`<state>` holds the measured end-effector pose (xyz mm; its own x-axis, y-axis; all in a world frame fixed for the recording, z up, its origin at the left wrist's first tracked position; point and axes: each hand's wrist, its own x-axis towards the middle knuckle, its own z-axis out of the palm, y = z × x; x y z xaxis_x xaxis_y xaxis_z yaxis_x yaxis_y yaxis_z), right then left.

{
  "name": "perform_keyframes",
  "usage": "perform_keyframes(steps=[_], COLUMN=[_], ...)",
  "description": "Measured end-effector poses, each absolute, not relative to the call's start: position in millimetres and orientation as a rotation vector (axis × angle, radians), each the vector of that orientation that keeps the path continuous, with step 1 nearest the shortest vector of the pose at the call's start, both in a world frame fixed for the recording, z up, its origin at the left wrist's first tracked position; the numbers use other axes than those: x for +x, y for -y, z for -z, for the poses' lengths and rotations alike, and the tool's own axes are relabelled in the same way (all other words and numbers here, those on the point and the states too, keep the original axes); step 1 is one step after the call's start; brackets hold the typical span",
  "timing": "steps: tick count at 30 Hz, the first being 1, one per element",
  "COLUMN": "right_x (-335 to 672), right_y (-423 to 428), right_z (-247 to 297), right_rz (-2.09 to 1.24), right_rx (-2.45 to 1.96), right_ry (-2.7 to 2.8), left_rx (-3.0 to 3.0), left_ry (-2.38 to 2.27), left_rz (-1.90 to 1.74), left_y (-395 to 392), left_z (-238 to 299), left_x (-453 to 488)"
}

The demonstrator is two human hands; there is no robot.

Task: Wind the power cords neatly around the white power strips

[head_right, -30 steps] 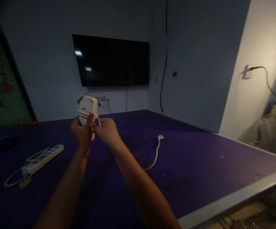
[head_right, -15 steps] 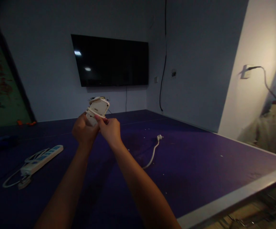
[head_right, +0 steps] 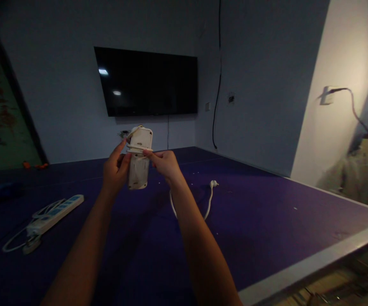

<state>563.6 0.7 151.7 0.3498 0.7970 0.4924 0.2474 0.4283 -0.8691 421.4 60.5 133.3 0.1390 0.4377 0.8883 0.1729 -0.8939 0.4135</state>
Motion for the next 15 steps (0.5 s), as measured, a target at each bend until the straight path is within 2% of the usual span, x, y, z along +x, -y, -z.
perform_keyframes(steps=[5,15], right_x=[562.0,559.5], right_y=[-1.5,-4.9], right_z=[-151.1,-148.4], right_rz=[-0.499,-0.517], right_rx=[-1.072,-1.045], right_ry=[1.250,1.284], left_rx=[2.108,2.050], left_ry=[-0.666,-0.645], left_rz=[-2.054,-2.101], left_y=[-54.9,-56.0], left_z=[-133.1,-132.0], left_x=[422.6,419.5])
